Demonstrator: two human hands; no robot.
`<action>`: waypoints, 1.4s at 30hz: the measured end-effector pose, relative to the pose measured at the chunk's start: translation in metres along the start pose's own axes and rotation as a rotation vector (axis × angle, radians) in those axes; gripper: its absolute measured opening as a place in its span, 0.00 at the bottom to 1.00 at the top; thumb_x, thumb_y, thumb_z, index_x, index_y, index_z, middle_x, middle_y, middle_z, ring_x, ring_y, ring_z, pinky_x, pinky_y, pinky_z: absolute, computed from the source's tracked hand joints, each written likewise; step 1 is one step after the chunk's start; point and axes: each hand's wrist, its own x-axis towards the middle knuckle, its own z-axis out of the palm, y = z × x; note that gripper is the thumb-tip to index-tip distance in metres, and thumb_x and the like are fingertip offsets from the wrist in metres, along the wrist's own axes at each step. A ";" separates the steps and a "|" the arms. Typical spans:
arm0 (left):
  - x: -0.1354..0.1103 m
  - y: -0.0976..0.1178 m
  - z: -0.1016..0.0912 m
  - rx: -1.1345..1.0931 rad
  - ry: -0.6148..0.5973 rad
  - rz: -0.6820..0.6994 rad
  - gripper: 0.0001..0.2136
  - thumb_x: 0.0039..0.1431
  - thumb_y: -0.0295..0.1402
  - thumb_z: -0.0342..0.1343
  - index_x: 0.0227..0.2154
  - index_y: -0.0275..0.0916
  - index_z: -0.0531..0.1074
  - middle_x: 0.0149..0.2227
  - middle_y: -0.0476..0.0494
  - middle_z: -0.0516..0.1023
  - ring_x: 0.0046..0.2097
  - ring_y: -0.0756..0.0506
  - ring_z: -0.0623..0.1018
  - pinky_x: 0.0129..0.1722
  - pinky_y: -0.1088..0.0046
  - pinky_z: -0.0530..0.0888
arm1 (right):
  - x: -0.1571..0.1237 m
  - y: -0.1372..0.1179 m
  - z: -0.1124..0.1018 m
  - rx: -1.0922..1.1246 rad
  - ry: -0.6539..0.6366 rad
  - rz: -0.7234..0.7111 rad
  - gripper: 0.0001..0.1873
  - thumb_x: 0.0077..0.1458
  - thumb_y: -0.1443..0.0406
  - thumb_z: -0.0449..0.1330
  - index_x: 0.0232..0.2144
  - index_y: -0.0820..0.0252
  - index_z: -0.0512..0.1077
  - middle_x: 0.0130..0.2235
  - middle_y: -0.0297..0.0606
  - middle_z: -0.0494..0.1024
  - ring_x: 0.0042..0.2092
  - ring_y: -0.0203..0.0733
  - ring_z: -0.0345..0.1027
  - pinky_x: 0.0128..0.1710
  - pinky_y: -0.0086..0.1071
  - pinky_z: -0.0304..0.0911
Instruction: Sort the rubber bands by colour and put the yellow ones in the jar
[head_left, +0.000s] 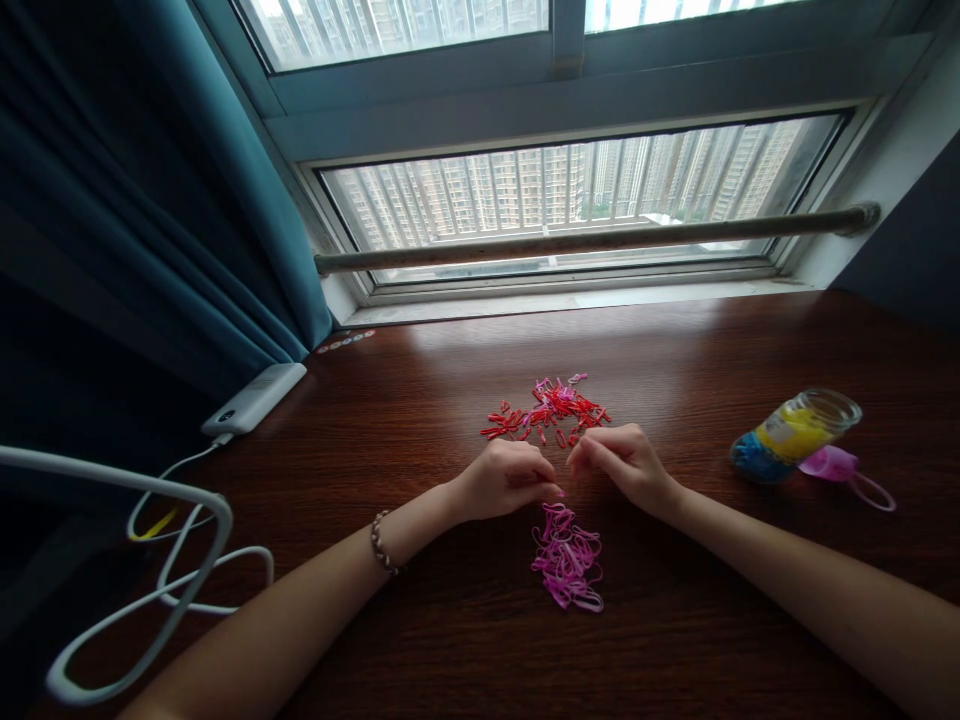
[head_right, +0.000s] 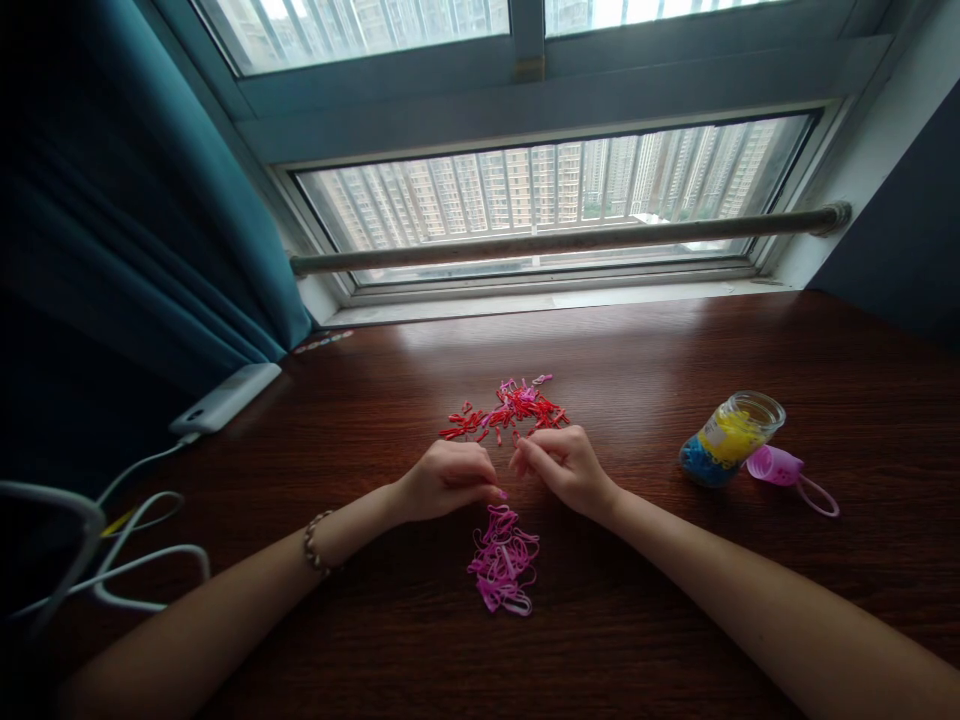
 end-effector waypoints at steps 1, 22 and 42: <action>-0.001 -0.001 0.001 -0.013 -0.043 0.002 0.08 0.55 0.36 0.54 0.27 0.36 0.72 0.24 0.44 0.75 0.27 0.50 0.72 0.29 0.76 0.70 | 0.000 0.002 -0.001 -0.030 0.110 0.038 0.22 0.60 0.60 0.46 0.20 0.63 0.71 0.20 0.35 0.72 0.23 0.34 0.65 0.26 0.27 0.59; -0.004 -0.040 -0.023 0.510 0.150 -0.035 0.09 0.60 0.31 0.47 0.32 0.39 0.73 0.38 0.45 0.76 0.44 0.45 0.70 0.47 0.63 0.64 | 0.042 0.074 -0.010 -0.607 0.114 -0.096 0.13 0.54 0.69 0.52 0.37 0.57 0.75 0.40 0.39 0.77 0.47 0.45 0.63 0.48 0.42 0.59; -0.003 -0.047 -0.019 0.566 0.098 -0.079 0.10 0.59 0.27 0.46 0.40 0.40 0.70 0.42 0.43 0.75 0.47 0.43 0.69 0.49 0.60 0.64 | 0.041 0.065 -0.016 -0.064 0.357 0.192 0.08 0.46 0.63 0.59 0.28 0.61 0.75 0.30 0.38 0.78 0.31 0.39 0.71 0.32 0.32 0.67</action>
